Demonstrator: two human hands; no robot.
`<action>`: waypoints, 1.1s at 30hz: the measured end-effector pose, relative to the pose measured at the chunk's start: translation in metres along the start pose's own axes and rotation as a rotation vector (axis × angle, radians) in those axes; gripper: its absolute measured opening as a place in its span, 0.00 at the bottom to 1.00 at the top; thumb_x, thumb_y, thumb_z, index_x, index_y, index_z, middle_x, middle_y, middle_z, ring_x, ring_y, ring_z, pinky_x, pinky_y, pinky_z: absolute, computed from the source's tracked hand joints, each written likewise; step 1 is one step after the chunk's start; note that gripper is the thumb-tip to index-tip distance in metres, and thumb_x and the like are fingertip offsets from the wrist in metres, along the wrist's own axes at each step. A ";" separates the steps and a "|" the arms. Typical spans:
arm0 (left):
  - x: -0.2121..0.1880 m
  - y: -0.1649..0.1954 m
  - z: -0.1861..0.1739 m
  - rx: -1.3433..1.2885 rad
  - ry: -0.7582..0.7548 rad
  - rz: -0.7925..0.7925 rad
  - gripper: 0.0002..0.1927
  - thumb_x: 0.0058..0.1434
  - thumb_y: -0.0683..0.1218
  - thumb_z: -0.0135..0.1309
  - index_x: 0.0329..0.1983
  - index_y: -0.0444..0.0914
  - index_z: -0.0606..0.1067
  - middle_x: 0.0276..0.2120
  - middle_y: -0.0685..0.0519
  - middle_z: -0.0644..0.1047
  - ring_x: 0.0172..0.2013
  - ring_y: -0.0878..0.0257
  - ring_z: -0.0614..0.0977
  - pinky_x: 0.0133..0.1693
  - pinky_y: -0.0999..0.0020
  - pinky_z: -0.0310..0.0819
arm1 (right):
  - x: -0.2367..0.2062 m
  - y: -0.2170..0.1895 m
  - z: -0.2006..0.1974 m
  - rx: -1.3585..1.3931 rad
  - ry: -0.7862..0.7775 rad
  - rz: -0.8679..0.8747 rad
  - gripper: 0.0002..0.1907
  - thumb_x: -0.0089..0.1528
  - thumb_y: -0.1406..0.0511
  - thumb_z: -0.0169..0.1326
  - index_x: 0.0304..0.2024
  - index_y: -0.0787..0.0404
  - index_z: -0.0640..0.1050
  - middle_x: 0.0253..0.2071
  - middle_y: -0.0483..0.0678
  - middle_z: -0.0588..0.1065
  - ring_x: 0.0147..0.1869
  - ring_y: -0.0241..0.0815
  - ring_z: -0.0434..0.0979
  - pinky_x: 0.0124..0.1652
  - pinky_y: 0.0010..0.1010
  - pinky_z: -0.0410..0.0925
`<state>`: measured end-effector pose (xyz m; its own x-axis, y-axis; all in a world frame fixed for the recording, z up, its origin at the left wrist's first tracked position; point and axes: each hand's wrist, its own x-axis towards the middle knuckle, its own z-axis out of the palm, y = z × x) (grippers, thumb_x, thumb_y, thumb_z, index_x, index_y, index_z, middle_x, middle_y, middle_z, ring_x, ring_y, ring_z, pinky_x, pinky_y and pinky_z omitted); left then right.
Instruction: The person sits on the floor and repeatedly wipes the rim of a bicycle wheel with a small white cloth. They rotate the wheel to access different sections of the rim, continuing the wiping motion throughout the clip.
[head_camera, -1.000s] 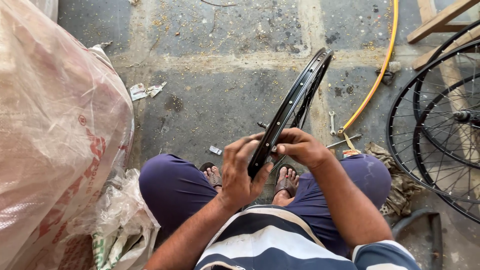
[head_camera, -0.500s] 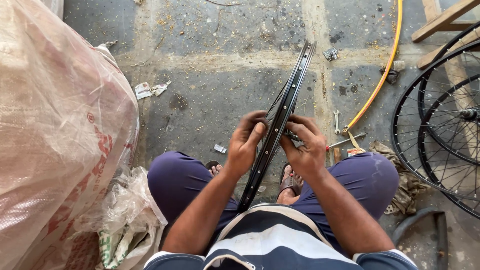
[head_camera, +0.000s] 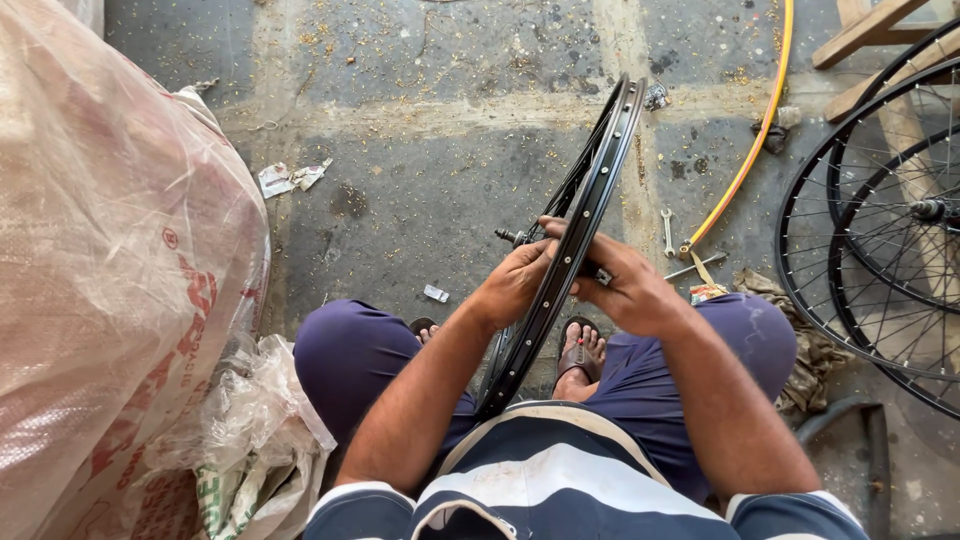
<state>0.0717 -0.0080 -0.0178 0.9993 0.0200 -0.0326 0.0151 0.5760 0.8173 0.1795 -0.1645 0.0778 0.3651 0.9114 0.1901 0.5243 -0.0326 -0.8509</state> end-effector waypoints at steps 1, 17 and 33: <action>0.001 -0.001 0.000 -0.028 0.001 0.009 0.25 0.78 0.57 0.44 0.62 0.33 0.73 0.42 0.55 0.79 0.41 0.70 0.79 0.43 0.73 0.74 | 0.001 0.004 0.001 0.027 0.001 -0.043 0.27 0.58 0.73 0.61 0.60 0.68 0.74 0.58 0.56 0.77 0.55 0.46 0.81 0.48 0.31 0.74; -0.006 -0.010 -0.005 0.022 0.052 0.015 0.22 0.82 0.53 0.39 0.61 0.31 0.73 0.45 0.52 0.78 0.45 0.65 0.78 0.48 0.68 0.73 | 0.006 0.014 0.007 0.152 -0.019 -0.123 0.26 0.54 0.75 0.60 0.56 0.66 0.74 0.60 0.53 0.74 0.57 0.42 0.77 0.48 0.31 0.74; -0.001 -0.020 -0.002 -0.074 0.080 0.081 0.23 0.80 0.55 0.43 0.59 0.32 0.75 0.38 0.58 0.79 0.35 0.74 0.77 0.36 0.78 0.71 | 0.004 0.009 -0.001 -0.027 0.058 -0.085 0.30 0.52 0.73 0.64 0.59 0.66 0.74 0.52 0.54 0.79 0.45 0.42 0.81 0.44 0.31 0.74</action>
<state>0.0704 -0.0177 -0.0349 0.9911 0.1324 -0.0162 -0.0713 0.6283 0.7747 0.1867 -0.1615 0.0718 0.3619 0.8859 0.2901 0.5755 0.0325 -0.8172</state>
